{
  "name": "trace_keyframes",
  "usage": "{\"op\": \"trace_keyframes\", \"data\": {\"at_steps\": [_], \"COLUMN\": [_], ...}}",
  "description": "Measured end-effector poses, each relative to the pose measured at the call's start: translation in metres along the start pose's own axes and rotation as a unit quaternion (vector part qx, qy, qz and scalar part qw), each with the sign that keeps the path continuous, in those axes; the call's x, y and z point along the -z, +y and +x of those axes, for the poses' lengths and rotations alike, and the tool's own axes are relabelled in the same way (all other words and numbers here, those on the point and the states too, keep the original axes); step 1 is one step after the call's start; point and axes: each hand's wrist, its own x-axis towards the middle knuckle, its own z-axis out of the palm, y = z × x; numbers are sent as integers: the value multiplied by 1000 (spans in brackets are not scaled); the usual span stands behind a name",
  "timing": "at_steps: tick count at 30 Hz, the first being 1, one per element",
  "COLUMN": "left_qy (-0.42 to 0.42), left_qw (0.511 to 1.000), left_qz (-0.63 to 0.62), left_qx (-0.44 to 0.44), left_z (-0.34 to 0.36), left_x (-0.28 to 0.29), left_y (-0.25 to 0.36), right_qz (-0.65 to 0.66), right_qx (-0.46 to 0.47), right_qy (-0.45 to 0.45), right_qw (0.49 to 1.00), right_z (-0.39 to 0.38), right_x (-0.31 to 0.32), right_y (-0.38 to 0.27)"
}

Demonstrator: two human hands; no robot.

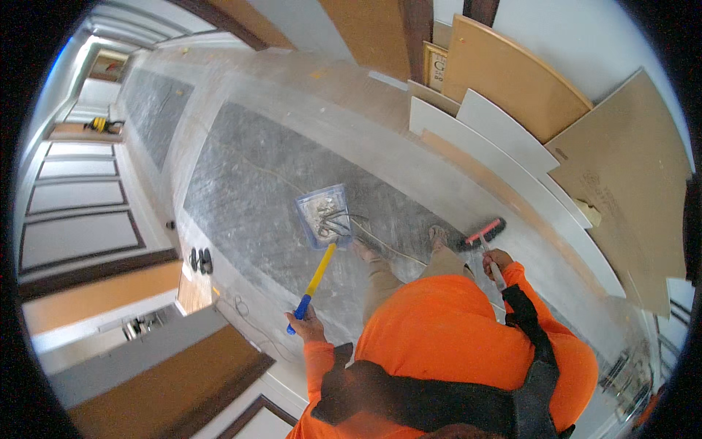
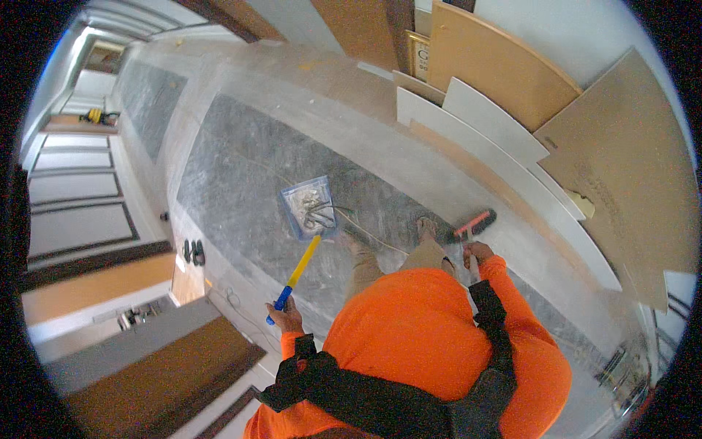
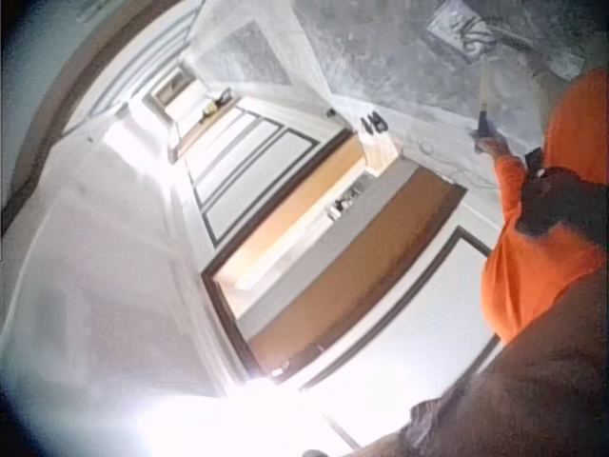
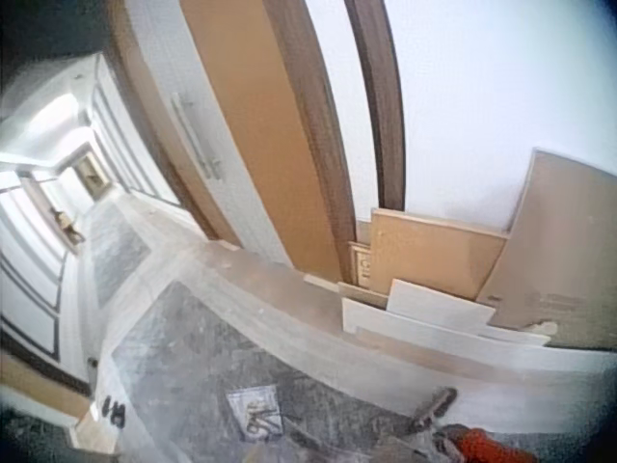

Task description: The person sweeps debris from a tiled hallway into a dustpan and carries it to a storage area to dispose of it in a pile of construction waste.

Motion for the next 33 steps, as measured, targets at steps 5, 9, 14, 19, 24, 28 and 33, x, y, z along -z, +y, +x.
{"op": "trace_keyframes", "data": {"at_steps": [5, 9, 14, 19, 24, 28, 33], "left_qy": [-78, -127, -223, -166, -262, -276, -260], "left_qw": [995, 985, 951, 958, 923, 907, 913], "left_qz": [43, 106, 200, 221, 279, 314, 302], "left_qx": [41, 51, 71, 73, 39, 50, 83], "left_z": [75, 147, 210, 239, 234, 210, 199], "left_x": [-89, -145, -230, -309, -352, -391, -440], "left_y": [0, 30, 45, 26, 9, 17, 12], "right_qz": [-165, -243, -292, -480, -508, -590, -756], "right_qx": [37, 32, 53, 33, -91, -104, -61], "right_qy": [101, 181, 283, 462, 524, 411, 222], "right_qw": [980, 952, 912, 745, 677, 687, 613], "right_z": [60, 65, 18, 33, 116, 189, 215], "right_x": [-120, -207, -237, -160, -40, -45, -172], "right_y": [-29, -20, 11, 58, 44, 6, -5]}}
